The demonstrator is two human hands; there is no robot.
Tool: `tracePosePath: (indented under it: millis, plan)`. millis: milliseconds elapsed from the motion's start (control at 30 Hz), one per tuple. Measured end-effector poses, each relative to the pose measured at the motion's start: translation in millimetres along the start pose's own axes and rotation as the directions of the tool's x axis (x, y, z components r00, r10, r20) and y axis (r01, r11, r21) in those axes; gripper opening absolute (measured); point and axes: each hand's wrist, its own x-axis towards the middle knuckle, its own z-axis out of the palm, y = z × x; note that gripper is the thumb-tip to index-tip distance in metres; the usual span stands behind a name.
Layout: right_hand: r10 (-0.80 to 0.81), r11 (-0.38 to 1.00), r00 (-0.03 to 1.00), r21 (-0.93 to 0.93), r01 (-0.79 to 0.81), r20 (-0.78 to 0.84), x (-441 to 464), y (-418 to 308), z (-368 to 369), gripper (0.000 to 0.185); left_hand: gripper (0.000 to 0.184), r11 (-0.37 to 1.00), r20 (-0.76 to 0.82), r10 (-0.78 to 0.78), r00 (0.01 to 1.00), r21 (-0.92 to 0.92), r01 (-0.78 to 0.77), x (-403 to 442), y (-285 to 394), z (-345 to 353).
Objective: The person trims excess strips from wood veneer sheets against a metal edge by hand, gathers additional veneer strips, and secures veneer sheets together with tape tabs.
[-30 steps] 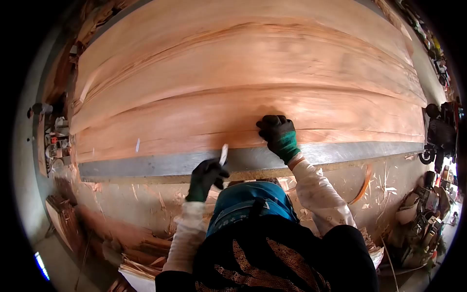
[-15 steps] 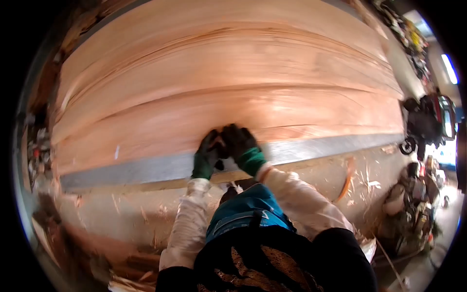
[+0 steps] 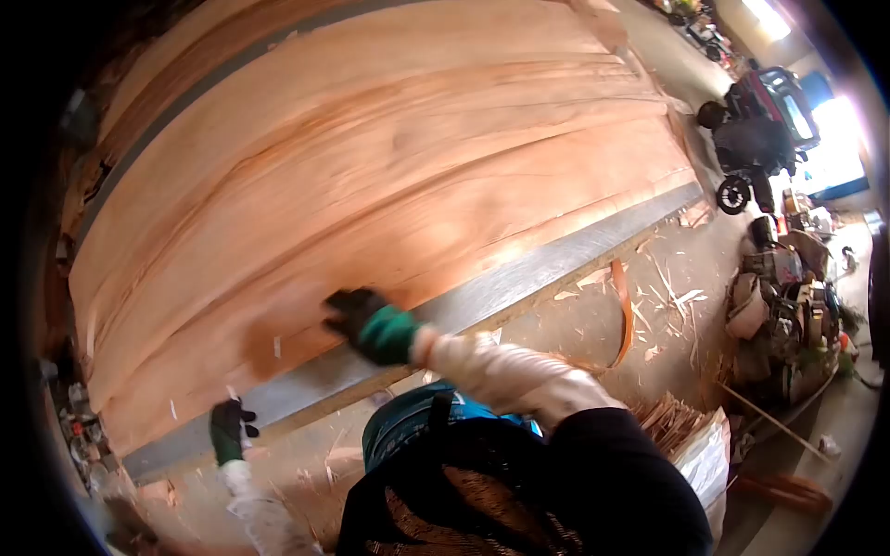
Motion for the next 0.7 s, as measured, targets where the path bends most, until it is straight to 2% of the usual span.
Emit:
tracePosePath:
  millis: [33, 100, 133, 167, 200, 267, 300, 433, 567, 667, 700]
  plan:
    - [0.088, 0.996, 0.985, -0.007, -0.088, 0.145, -23, 37, -43, 0.039, 0.026, 0.998, -0.008, -0.032, 0.999, -0.061, 0.032, -24, -16, 23]
    - [0.167, 0.985, 0.983, 0.031, -0.170, 0.073, -74, 109, -123, 0.043, 0.023, 0.910, -0.064, -0.126, 0.990, -0.404, 0.089, -71, -57, 85]
    - [0.274, 0.959, 0.953, 0.037, -0.281, 0.130, -88, 136, -161, 0.044, 0.022, 0.905, -0.048, -0.164, 0.985, -0.405, 0.131, -96, -52, 125]
    - [0.360, 0.933, 0.919, -0.041, -0.358, 0.159, -100, 158, -187, 0.043, 0.021, 0.898, -0.030, -0.198, 0.980, -0.406, 0.169, -113, -42, 167]
    - [0.373, 0.928, 0.908, -0.088, -0.363, 0.189, -113, 181, -200, 0.042, 0.021, 0.992, 0.068, 0.017, 0.998, -0.123, -0.008, -114, -40, 198]
    - [0.300, 0.954, 0.934, -0.045, -0.297, 0.192, -127, 211, -203, 0.031, 0.020, 0.998, 0.155, 0.036, 0.987, -0.059, -0.027, -134, 15, 261]
    - [0.260, 0.965, 0.944, -0.032, -0.259, 0.202, -135, 222, -195, 0.026, 0.020, 0.950, 0.104, -0.110, 0.988, -0.282, 0.135, -143, 50, 295]
    - [0.266, 0.963, 0.944, -0.011, -0.269, 0.198, -143, 237, -179, 0.018, 0.025, 0.957, 0.331, 0.000, 0.944, -0.275, 0.096, -133, 142, 379]
    - [0.258, 0.966, 0.960, 0.005, -0.260, 0.111, -141, 235, -181, 0.022, 0.034, 0.892, 0.269, 0.077, 0.960, -0.448, 0.054, -107, 192, 459]
    - [0.273, 0.958, 0.957, 0.065, -0.280, 0.100, -143, 235, -180, 0.025, 0.042, 0.912, 0.311, 0.127, 0.942, -0.411, 0.012, -71, 183, 491]
    - [0.271, 0.958, 0.955, 0.063, -0.280, 0.117, -143, 237, -181, 0.025, 0.042, 0.897, 0.338, 0.118, 0.934, -0.440, 0.046, -61, 176, 496]
